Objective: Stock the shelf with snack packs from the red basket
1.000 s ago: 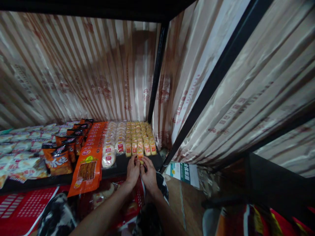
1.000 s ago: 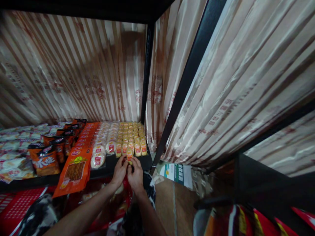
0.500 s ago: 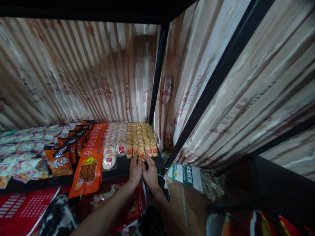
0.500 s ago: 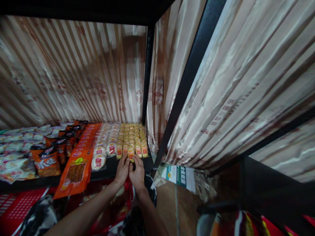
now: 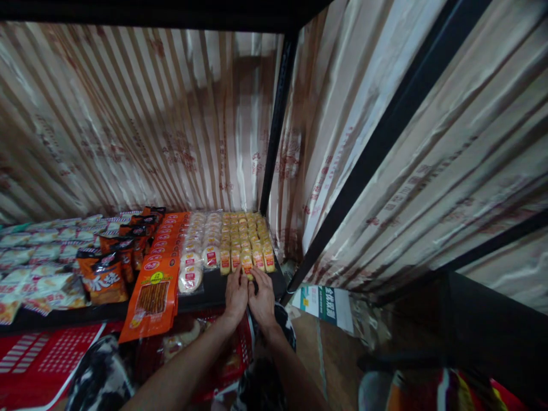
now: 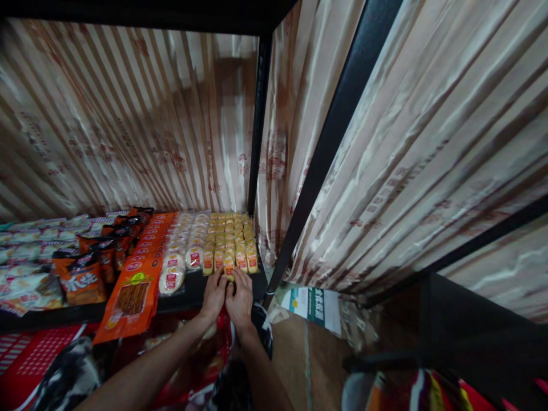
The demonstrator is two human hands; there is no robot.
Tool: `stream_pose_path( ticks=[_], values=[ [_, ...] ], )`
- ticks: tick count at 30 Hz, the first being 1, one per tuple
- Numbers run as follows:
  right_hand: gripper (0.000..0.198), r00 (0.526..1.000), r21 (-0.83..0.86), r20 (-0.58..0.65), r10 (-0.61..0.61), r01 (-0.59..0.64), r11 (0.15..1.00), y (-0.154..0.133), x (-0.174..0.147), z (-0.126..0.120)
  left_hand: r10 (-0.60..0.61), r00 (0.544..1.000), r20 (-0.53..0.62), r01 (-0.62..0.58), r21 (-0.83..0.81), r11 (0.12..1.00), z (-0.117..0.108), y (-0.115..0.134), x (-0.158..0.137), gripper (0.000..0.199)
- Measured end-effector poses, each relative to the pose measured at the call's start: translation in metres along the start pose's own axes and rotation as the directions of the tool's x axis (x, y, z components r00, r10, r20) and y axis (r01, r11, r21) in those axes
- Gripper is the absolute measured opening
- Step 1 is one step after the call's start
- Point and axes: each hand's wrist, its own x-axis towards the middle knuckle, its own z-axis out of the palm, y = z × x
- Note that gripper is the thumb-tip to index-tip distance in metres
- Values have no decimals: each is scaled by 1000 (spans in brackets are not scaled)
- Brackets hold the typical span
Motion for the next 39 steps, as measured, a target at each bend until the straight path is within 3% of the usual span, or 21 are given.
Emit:
stream_pose_path(
  ticks=[16, 33, 39],
  values=[
    [50, 999, -56, 47, -12, 15, 998, 5, -3, 5, 6, 999, 38, -6, 4, 1000, -3, 2, 6, 46],
    [48, 1000, -109, 5, 1, -1, 994, 1, -10, 3, 13, 998, 60, -3, -164, 987, 0, -15, -1, 45],
    [49, 1000, -112, 4, -11, 11, 994, 2, -13, 5, 63, 998, 26, -56, -212, 976, 0, -19, -3, 39]
  ],
)
